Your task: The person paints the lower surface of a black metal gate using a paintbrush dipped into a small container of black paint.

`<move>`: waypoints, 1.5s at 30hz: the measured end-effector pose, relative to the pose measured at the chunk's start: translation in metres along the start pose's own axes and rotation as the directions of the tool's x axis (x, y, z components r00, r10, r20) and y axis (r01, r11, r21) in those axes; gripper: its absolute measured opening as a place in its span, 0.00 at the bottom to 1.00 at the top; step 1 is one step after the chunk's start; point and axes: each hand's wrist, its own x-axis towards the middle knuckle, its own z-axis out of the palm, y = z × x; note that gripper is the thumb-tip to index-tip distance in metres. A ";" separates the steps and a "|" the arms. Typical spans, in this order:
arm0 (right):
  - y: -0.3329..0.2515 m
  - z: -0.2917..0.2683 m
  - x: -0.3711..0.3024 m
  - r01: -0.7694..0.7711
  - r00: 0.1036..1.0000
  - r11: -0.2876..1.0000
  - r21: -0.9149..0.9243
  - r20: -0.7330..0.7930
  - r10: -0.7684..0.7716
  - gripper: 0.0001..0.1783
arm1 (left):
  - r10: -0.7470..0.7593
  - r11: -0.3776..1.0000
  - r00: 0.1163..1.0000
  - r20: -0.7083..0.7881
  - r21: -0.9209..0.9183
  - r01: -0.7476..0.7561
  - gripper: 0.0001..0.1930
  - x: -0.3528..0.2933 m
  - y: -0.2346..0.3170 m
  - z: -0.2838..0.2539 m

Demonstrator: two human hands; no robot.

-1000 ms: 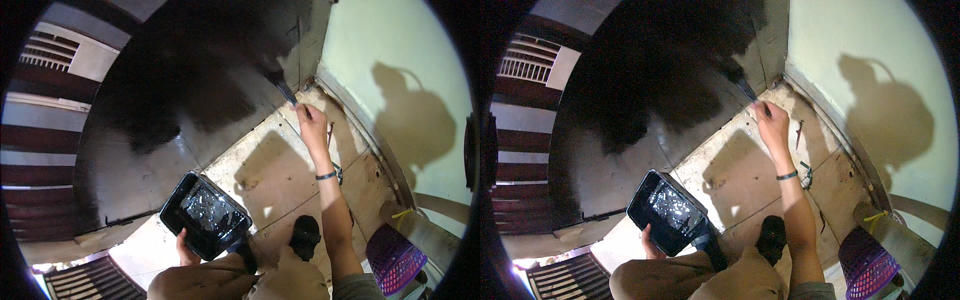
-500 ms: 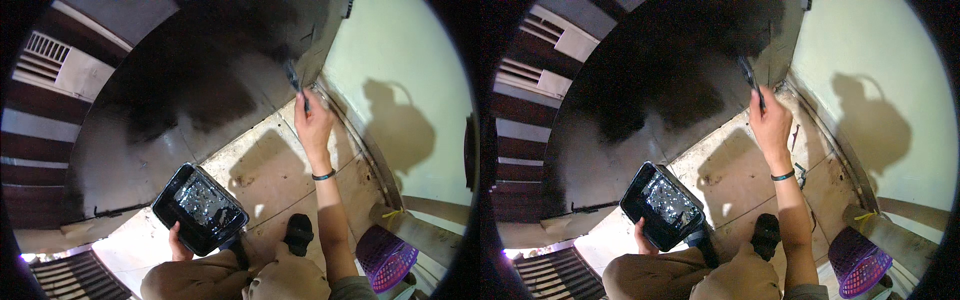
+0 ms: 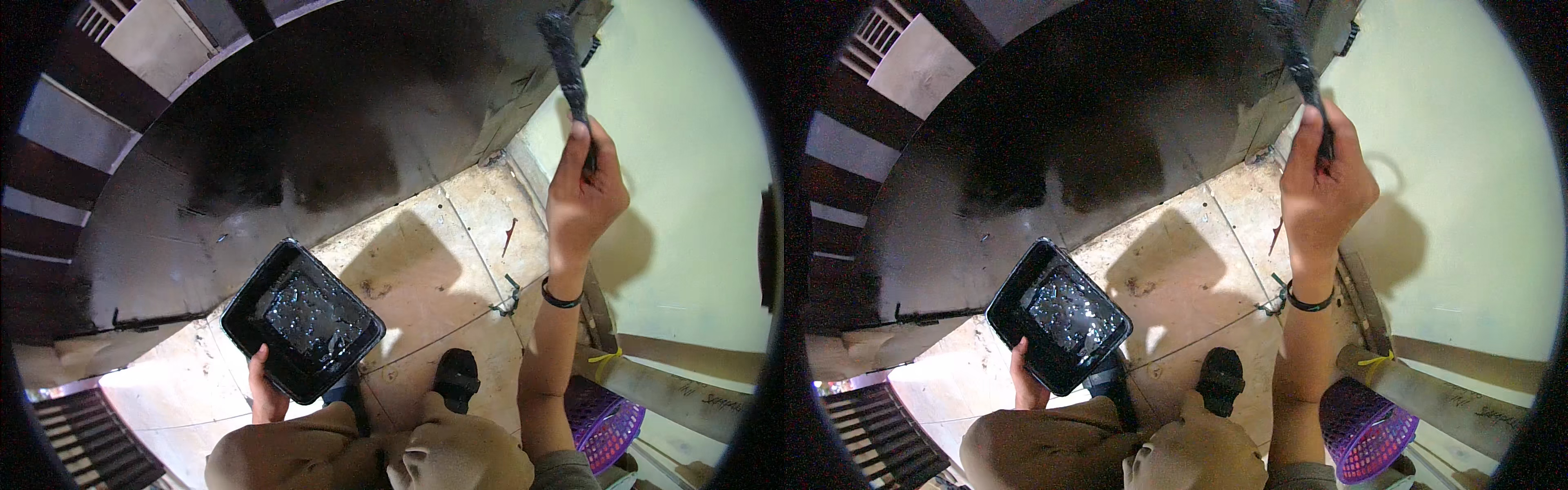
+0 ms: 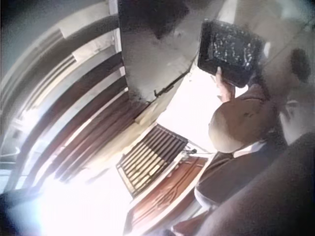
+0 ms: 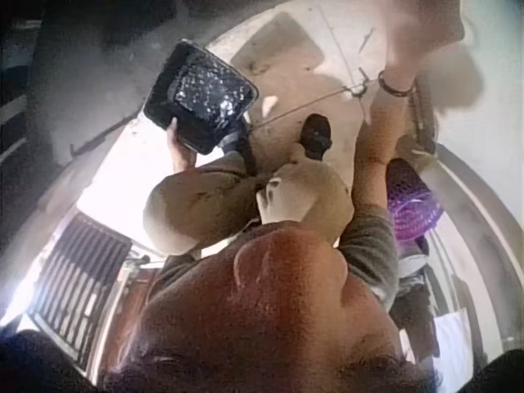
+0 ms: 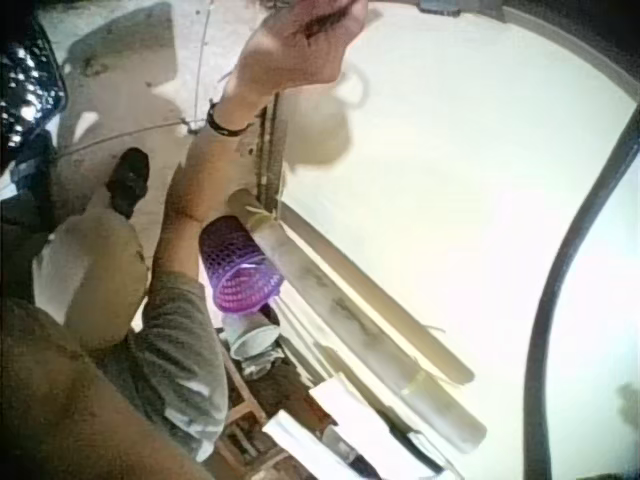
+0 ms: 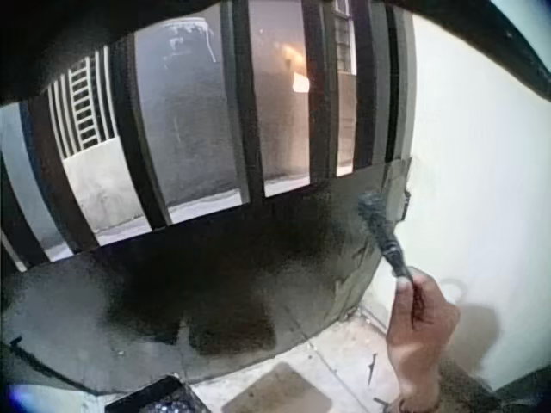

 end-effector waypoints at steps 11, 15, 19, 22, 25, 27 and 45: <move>0.111 0.028 -0.119 -0.207 0.790 0.906 -0.368 0.484 0.377 0.14 | -0.046 0.999 0.999 0.002 -0.026 0.046 0.33 0.001 -0.001 -0.001; 0.080 0.032 -0.063 -0.216 0.859 0.941 -0.259 0.409 0.309 0.16 | -0.067 0.998 0.997 -0.026 0.008 0.067 0.33 -0.001 0.002 0.000; 0.046 0.020 -0.032 -0.173 0.977 0.985 0.022 0.134 0.168 0.16 | -0.044 0.999 0.998 -0.038 -0.004 0.044 0.33 0.001 0.000 -0.005; 0.082 0.033 -0.070 -0.126 0.953 0.981 -0.148 0.257 0.161 0.14 | -0.040 0.999 0.999 -0.032 -0.002 0.040 0.33 0.000 0.001 -0.006; 0.117 0.034 -0.111 -0.003 0.885 0.959 -0.283 0.446 0.135 0.13 | -0.047 0.999 0.999 0.004 -0.022 0.047 0.32 0.005 -0.001 -0.002; 0.125 0.030 -0.117 0.025 0.844 0.942 -0.335 0.512 0.159 0.13 | -0.051 0.998 0.999 -0.002 -0.033 0.051 0.32 0.005 -0.005 -0.002; 0.110 0.043 -0.146 -0.361 0.750 0.890 -0.280 0.479 0.455 0.16 | -0.023 1.000 0.999 -0.026 0.019 0.023 0.33 0.003 0.001 -0.002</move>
